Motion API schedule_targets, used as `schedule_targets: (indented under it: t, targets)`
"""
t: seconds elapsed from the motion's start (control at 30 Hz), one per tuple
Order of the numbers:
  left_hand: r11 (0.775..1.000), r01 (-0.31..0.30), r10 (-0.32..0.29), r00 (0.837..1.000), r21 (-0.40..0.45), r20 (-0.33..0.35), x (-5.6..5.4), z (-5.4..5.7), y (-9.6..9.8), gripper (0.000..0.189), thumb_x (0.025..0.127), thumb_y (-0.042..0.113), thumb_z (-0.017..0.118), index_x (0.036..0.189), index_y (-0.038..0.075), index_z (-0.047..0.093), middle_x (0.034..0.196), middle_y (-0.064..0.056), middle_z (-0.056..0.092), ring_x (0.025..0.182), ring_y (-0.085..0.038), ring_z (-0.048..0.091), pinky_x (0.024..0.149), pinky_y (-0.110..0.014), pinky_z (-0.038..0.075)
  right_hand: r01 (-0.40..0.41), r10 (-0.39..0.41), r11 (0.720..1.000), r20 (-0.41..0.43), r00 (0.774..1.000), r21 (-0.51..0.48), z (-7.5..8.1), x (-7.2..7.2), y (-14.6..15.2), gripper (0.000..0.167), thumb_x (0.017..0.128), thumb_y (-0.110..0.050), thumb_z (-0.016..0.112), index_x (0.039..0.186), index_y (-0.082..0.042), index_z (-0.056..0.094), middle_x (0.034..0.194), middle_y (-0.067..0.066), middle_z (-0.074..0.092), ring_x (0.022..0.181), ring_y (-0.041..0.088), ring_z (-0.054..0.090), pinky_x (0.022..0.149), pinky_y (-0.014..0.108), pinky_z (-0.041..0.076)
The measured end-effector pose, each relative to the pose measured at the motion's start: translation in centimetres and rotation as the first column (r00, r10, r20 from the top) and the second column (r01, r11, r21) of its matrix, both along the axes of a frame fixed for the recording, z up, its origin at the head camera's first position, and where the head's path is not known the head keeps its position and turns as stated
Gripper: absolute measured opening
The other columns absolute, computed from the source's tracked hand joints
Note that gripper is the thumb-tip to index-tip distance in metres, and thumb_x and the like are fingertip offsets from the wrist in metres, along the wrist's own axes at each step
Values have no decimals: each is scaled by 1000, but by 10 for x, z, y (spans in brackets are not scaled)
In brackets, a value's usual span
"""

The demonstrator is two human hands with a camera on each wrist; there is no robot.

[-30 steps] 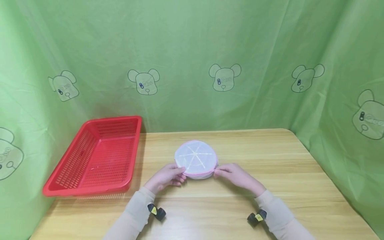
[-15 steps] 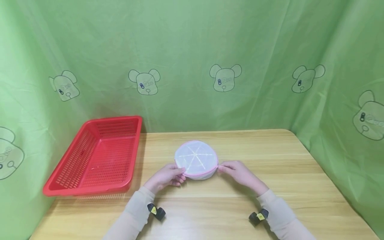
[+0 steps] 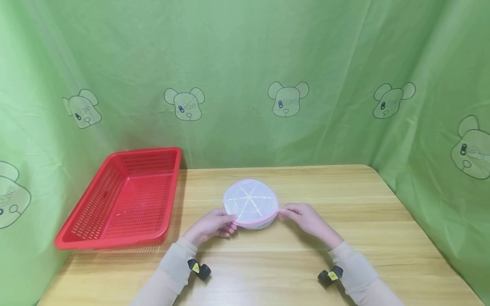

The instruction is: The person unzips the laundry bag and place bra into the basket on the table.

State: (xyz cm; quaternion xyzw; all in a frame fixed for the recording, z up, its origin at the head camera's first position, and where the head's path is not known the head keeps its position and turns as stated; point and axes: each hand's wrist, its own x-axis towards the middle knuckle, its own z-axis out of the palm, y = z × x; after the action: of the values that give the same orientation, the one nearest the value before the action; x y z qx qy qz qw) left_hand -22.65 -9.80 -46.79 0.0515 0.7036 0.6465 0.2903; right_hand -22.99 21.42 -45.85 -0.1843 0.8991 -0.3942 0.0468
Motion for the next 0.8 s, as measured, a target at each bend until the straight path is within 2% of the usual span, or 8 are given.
schedule_targets:
  t: [0.23,0.5,0.8]
  targets:
    - [999,-35,35,999,-4,-5,-2,-1,-1,27,97,25,56,106,0,60,80,0,64,72,-10,61,67,-23,55,-8,8,1000,24,1000,7,-2,-1,1,26,98,-31,56,94,-12,73,101,2,75,102,23,67,97,50,51]
    - [998,-67,67,998,-6,-15,-2,-2,-2,35,98,32,55,110,-1,59,82,-1,64,73,-11,61,66,-23,55,-57,56,998,20,998,29,0,2,-1,25,98,-28,55,93,-11,74,100,4,75,103,25,67,98,51,51]
    - [999,33,-33,999,-6,13,-1,0,-3,37,96,36,57,109,2,60,84,-2,70,75,-12,64,68,-25,56,-114,112,993,32,993,42,3,5,-4,26,99,-26,54,91,-10,73,99,6,75,103,27,68,97,52,51]
